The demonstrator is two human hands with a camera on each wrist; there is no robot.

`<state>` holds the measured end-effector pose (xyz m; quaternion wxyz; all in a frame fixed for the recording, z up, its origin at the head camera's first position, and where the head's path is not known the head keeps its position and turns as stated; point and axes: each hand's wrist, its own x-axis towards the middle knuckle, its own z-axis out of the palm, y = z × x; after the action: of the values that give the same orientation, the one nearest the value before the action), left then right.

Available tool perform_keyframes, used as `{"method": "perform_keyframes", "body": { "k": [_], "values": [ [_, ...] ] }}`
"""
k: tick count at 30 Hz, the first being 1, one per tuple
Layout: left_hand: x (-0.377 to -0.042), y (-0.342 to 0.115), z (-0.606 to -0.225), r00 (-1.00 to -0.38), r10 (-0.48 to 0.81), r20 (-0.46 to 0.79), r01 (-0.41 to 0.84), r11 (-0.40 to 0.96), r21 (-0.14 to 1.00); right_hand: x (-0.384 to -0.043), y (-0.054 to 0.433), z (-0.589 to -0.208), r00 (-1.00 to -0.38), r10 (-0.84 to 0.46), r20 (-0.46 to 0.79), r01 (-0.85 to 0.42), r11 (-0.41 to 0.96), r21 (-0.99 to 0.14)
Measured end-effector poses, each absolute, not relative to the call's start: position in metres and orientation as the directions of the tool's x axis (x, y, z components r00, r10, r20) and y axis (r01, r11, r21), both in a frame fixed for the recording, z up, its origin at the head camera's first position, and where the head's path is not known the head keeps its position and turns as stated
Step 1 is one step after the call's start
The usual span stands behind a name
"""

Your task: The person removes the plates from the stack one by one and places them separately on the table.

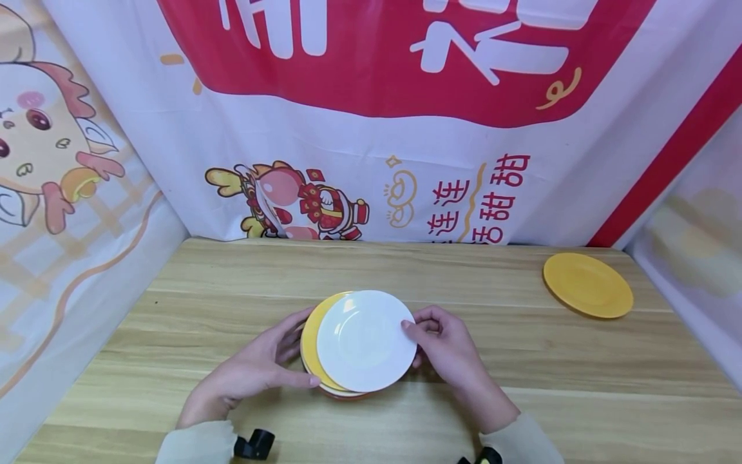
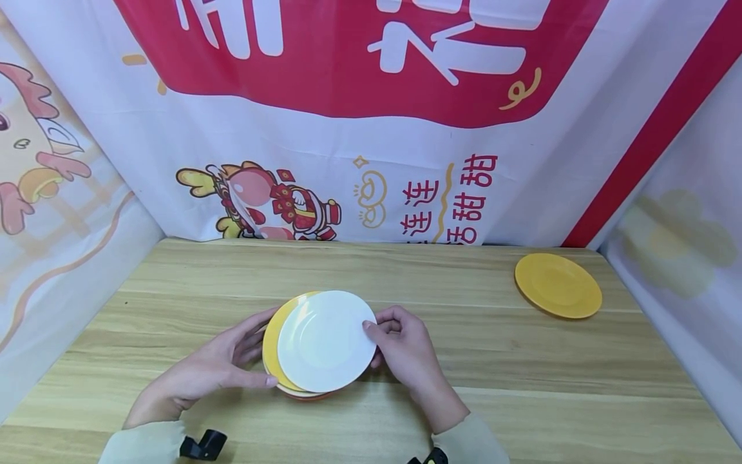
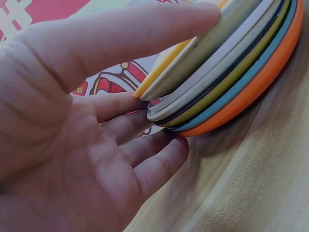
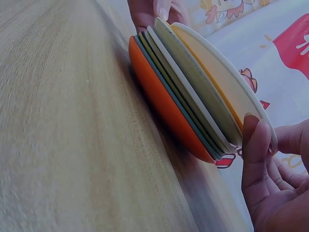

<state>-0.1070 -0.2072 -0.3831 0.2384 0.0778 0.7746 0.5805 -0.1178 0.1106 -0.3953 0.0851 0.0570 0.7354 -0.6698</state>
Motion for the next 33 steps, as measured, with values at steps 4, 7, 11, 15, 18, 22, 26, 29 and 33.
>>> {"method": "perform_keyframes", "body": {
  "k": [4, 7, 11, 15, 18, 22, 26, 29, 33],
  "values": [
    [-0.1073, -0.2075, -0.3833, -0.875, 0.393, -0.284, -0.161, 0.316, 0.935, -0.1179, 0.1106, -0.395, -0.979, -0.032, -0.203, 0.2, 0.095, -0.975],
    [-0.1076, -0.2074, -0.3834, -0.875, 0.389, -0.289, -0.165, 0.32, 0.933, -0.118, 0.1108, -0.3949, -0.978, -0.033, -0.207, 0.203, 0.098, -0.974],
    [-0.1075, -0.2072, -0.3834, -0.874, 0.387, -0.293, -0.17, 0.323, 0.931, -0.1177, 0.1111, -0.3946, -0.977, -0.029, -0.21, 0.206, 0.1, -0.973],
    [-0.1074, -0.2071, -0.383, -0.874, 0.389, -0.293, -0.169, 0.322, 0.932, -0.1177, 0.1112, -0.3944, -0.977, -0.028, -0.212, 0.208, 0.093, -0.974],
    [-0.1078, -0.2073, -0.3826, -0.874, 0.394, -0.285, -0.161, 0.319, 0.934, -0.118, 0.1114, -0.3942, -0.977, -0.028, -0.212, 0.209, 0.089, -0.974],
    [-0.1085, -0.2079, -0.3837, -0.872, 0.401, -0.279, -0.155, 0.314, 0.937, -0.119, 0.1111, -0.3949, -0.975, -0.025, -0.22, 0.217, 0.083, -0.973],
    [-0.1092, -0.208, -0.3843, -0.872, 0.404, -0.277, -0.151, 0.316, 0.937, -0.1203, 0.1112, -0.3953, -0.975, -0.022, -0.223, 0.221, 0.072, -0.973],
    [-0.1094, -0.2077, -0.3845, -0.872, 0.404, -0.277, -0.151, 0.317, 0.936, -0.1211, 0.1118, -0.3956, -0.975, -0.012, -0.224, 0.223, 0.072, -0.972],
    [-0.1095, -0.2075, -0.385, -0.873, 0.397, -0.285, -0.159, 0.322, 0.933, -0.1218, 0.1133, -0.3953, -0.973, 0.001, -0.231, 0.23, 0.075, -0.97]
  ]
}}
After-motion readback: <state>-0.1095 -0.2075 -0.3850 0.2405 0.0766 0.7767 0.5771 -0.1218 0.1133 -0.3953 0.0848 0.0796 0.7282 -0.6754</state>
